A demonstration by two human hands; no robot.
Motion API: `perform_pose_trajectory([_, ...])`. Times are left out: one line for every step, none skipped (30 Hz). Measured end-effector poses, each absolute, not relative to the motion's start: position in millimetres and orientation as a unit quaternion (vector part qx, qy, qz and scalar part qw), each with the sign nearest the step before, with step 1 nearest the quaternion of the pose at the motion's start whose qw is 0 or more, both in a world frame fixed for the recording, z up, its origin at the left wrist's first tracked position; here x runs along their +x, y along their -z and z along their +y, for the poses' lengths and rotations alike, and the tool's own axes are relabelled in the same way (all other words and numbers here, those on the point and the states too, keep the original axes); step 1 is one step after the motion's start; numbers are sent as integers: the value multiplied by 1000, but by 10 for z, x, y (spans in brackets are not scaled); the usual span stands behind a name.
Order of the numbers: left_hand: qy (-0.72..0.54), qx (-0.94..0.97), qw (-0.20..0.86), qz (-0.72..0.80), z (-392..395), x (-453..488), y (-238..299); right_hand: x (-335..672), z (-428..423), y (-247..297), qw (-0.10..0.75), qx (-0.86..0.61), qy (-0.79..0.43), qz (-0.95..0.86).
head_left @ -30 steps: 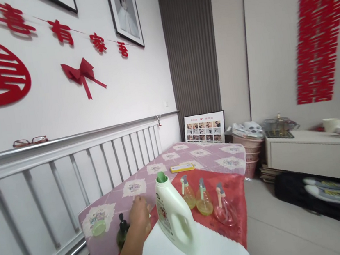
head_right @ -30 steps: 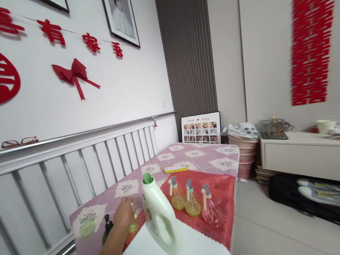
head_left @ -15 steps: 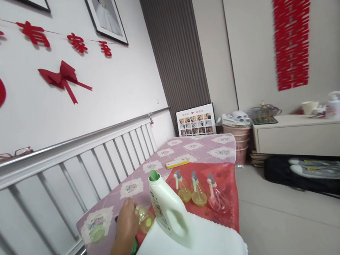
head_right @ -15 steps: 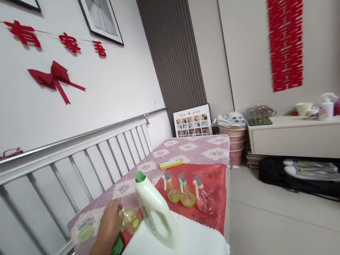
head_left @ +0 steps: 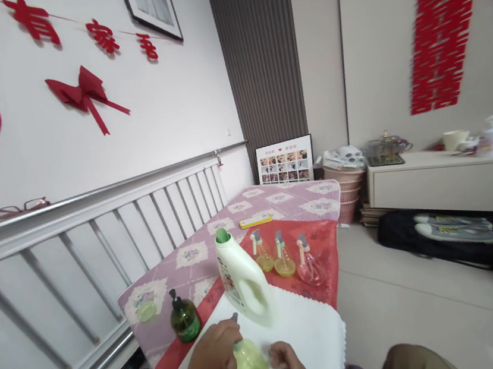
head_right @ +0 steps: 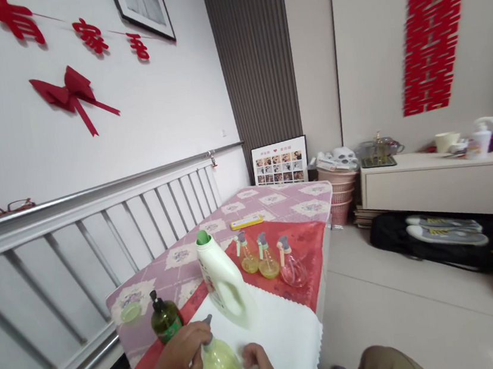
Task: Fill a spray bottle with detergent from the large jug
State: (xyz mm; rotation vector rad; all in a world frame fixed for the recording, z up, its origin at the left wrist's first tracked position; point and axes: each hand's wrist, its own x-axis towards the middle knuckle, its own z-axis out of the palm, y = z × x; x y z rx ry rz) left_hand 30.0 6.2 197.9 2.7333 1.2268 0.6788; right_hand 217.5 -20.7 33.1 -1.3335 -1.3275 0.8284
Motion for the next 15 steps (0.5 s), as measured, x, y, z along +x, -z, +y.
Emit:
perform_pose_trajectory([-218,898,11,383,14,320,-1951,2169,-205,-305,523,-554,-343,-550])
perform_pose_trajectory([-221,904,-14,366,-24,336,-1929,2163,-199,-277,517,-552,-343,-557])
perform_pose_trajectory([-229,907,-37,351,-54,349,-1908,2158,-191,-248,503,-550,-347,-569])
perform_pose_trajectory([-242,908,-55,338,-77,357,-1887,2156,-181,-219,484,-548,-353,-583])
perform_pose_trajectory([-259,906,-65,328,-94,359,-1864,2156,-171,-192,465,-546,-360,-597])
perform_pose_trajectory([-279,903,-67,321,-107,353,-1838,2160,-163,-167,450,-545,-364,-606])
perform_pose_trajectory([-300,897,-57,321,-119,339,-1812,2165,-159,-147,442,-543,-367,-612])
perform_pose_trajectory([-321,887,-35,329,-130,313,-1786,2172,-159,-131,440,-538,-368,-618])
perform_pose_trajectory([-338,875,-1,345,-142,277,-1760,2179,-162,-121,441,-532,-369,-621])
perform_pose_trajectory([-354,859,44,367,-155,229,-1734,2186,-168,-118,446,-527,-369,-623])
perform_pose_trajectory([-367,838,97,392,-167,172,-1703,2194,-174,-121,451,-521,-369,-624])
perform_pose_trajectory([-379,810,152,422,-178,108,-1662,2202,-179,-132,457,-518,-371,-621])
perform_pose_trajectory([-392,774,205,453,-187,43,-1605,2210,-182,-148,465,-516,-372,-615])
perform_pose_trajectory([-412,731,250,483,-193,-15,-1525,2220,-182,-172,472,-515,-377,-608])
perform_pose_trajectory([-433,685,285,512,-197,-59,-1420,2230,-179,-200,480,-514,-383,-599])
